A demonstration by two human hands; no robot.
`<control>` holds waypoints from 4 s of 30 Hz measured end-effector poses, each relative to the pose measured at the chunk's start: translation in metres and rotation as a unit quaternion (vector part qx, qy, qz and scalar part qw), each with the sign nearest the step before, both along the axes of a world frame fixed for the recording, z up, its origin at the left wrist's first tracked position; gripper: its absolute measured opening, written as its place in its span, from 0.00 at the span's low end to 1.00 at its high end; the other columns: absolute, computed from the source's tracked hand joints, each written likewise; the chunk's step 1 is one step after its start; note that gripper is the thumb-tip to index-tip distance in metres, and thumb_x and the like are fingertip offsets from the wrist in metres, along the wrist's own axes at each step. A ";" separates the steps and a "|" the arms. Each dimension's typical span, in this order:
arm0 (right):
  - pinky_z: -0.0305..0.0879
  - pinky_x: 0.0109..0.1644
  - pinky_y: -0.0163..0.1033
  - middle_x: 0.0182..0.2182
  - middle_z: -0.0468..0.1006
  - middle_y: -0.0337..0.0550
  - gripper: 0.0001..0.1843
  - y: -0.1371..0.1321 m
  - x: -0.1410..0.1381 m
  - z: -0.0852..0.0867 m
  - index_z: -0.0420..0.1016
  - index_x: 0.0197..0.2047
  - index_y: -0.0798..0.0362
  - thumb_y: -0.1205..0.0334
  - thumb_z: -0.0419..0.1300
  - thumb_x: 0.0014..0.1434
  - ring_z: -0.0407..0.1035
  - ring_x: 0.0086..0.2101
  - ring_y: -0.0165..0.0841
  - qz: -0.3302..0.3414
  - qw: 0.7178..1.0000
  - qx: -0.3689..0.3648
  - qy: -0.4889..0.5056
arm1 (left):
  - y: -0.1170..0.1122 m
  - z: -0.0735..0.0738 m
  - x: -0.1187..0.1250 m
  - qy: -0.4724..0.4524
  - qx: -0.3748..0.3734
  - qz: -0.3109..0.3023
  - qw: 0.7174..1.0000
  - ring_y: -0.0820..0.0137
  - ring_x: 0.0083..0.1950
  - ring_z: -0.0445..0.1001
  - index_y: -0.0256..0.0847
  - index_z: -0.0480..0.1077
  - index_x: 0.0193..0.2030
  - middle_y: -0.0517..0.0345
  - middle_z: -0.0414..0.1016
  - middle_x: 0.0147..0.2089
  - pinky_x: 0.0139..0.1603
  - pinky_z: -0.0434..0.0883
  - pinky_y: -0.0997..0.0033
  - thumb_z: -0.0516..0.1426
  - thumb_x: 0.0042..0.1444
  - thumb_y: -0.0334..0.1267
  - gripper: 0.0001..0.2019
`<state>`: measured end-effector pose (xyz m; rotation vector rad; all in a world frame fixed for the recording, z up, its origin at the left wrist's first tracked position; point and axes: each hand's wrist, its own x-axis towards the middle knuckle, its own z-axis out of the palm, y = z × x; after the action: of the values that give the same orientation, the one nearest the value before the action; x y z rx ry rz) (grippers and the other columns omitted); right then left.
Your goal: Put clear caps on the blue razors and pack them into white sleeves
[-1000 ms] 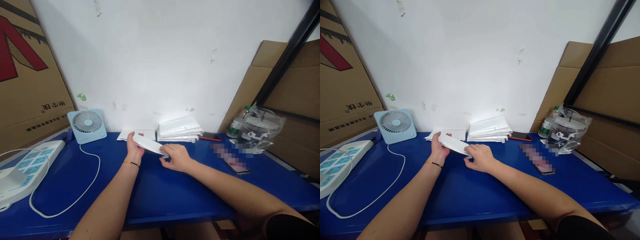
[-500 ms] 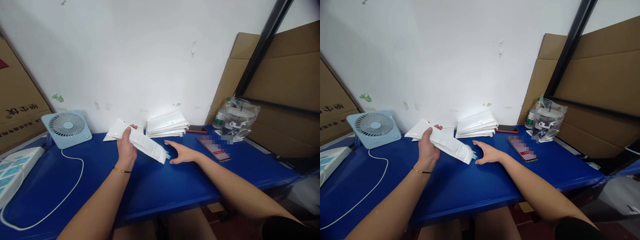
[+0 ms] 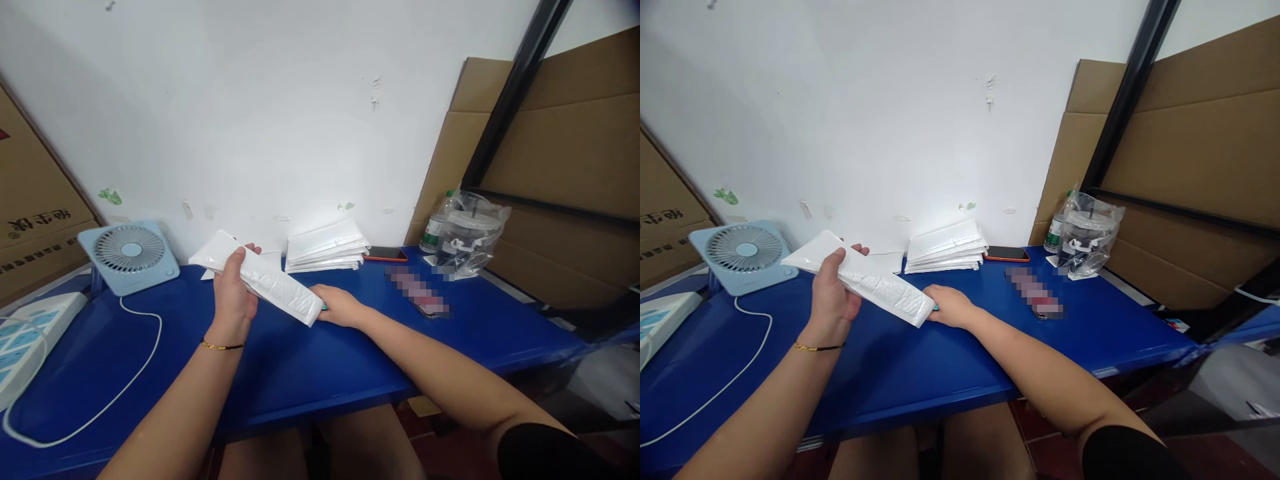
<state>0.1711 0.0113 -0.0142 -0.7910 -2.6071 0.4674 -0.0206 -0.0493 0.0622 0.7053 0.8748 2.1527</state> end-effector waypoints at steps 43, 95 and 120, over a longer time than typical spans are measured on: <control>0.63 0.48 0.42 0.44 0.72 0.48 0.17 0.024 0.050 0.022 0.72 0.47 0.50 0.52 0.52 0.60 0.66 0.45 0.37 -0.053 0.992 0.053 0.103 | -0.005 -0.022 -0.084 0.865 -0.167 -0.087 0.464 0.65 0.43 0.71 0.46 0.71 0.41 0.55 0.70 0.45 0.43 0.64 0.67 0.52 0.54 0.46 0.12; 0.57 0.39 0.36 0.33 0.69 0.42 0.07 0.058 0.054 0.006 0.76 0.29 0.54 0.59 0.64 0.50 0.64 0.35 0.32 -0.102 0.994 0.021 0.023 | 0.044 -0.045 -0.010 0.813 -0.220 -0.074 0.533 0.67 0.32 0.70 0.43 0.70 0.30 0.55 0.74 0.33 0.31 0.61 0.70 0.51 0.52 0.47 0.12; 0.49 0.45 0.40 0.34 0.71 0.41 0.12 0.050 0.063 0.017 0.76 0.34 0.50 0.51 0.62 0.52 0.64 0.39 0.35 -0.093 0.995 0.032 -0.001 | 0.048 -0.051 0.006 0.810 -0.209 -0.041 0.547 0.64 0.37 0.71 0.43 0.70 0.38 0.55 0.73 0.38 0.33 0.63 0.69 0.55 0.50 0.49 0.13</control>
<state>0.2344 0.0612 0.0030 -1.0002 -2.5052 0.3280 -0.0142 -0.0017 0.0112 2.3827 1.9685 0.4653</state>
